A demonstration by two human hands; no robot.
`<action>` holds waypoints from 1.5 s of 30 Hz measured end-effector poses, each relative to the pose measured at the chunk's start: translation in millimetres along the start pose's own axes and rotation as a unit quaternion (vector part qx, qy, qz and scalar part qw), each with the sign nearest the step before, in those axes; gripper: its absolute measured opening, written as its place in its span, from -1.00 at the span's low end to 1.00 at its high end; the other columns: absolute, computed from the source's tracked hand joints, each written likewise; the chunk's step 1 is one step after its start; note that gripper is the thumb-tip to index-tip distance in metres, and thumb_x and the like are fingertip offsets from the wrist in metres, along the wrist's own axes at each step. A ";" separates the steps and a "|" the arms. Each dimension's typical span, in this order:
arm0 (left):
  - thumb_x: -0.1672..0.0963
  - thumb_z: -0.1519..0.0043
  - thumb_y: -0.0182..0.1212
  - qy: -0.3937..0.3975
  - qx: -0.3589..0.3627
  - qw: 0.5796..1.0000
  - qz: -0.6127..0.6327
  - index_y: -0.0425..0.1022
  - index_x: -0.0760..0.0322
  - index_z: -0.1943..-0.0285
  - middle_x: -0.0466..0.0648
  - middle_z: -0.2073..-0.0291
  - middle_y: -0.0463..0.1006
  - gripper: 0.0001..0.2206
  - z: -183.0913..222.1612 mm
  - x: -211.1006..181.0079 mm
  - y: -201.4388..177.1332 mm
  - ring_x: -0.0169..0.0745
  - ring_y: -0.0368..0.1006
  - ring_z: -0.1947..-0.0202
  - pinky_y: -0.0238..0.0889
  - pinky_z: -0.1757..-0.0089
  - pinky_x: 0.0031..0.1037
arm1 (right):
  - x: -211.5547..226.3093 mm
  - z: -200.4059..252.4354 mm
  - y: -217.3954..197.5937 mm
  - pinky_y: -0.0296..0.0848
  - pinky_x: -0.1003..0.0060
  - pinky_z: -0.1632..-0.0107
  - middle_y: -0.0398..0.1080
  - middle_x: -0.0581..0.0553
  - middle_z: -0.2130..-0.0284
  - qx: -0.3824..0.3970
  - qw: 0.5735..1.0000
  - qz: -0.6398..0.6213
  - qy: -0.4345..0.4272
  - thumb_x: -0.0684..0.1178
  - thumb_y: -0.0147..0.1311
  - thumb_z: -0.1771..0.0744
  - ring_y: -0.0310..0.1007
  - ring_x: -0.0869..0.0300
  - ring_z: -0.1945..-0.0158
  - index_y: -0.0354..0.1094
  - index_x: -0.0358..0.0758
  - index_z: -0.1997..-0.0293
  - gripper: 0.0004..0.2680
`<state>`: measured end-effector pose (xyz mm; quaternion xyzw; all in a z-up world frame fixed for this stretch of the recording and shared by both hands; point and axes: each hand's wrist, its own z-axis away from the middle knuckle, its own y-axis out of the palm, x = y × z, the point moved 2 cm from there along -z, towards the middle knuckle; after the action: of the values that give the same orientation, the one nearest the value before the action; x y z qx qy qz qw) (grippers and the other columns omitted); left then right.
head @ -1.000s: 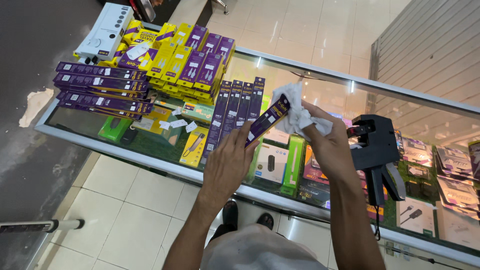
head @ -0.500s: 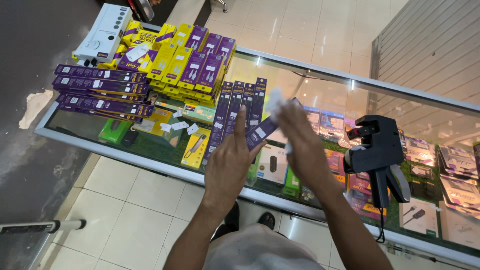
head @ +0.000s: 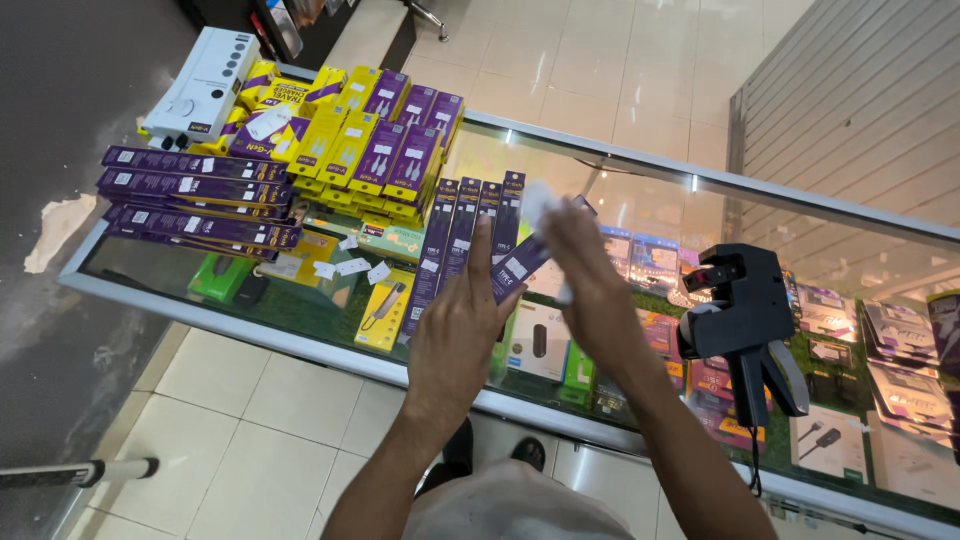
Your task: The person wipes the surface of several small purple and yellow product boxes with a white cloth. They pick up each box, wipe it, and place it back on the glass display counter.
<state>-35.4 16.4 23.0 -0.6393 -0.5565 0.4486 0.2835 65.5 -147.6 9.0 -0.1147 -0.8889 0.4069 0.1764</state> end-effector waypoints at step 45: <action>0.05 -0.49 0.35 -0.032 -0.022 0.999 -0.011 0.53 -0.02 -0.63 0.07 -0.14 0.58 -0.53 60.1 267.2 -81.5 0.28 0.62 -0.07 0.28 -0.18 0.12 | 21.8 46.5 21.7 0.48 -0.32 -0.52 0.32 -0.61 -0.50 -0.263 0.635 -0.570 0.450 -0.37 -0.17 -0.43 0.39 -0.29 -0.54 0.09 -0.48 -0.70 -0.49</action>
<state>-131.9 284.2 -2.0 -0.6244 -0.5823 0.4532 0.2561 28.0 -157.8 -31.0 0.2041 -0.6574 -0.1273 0.7141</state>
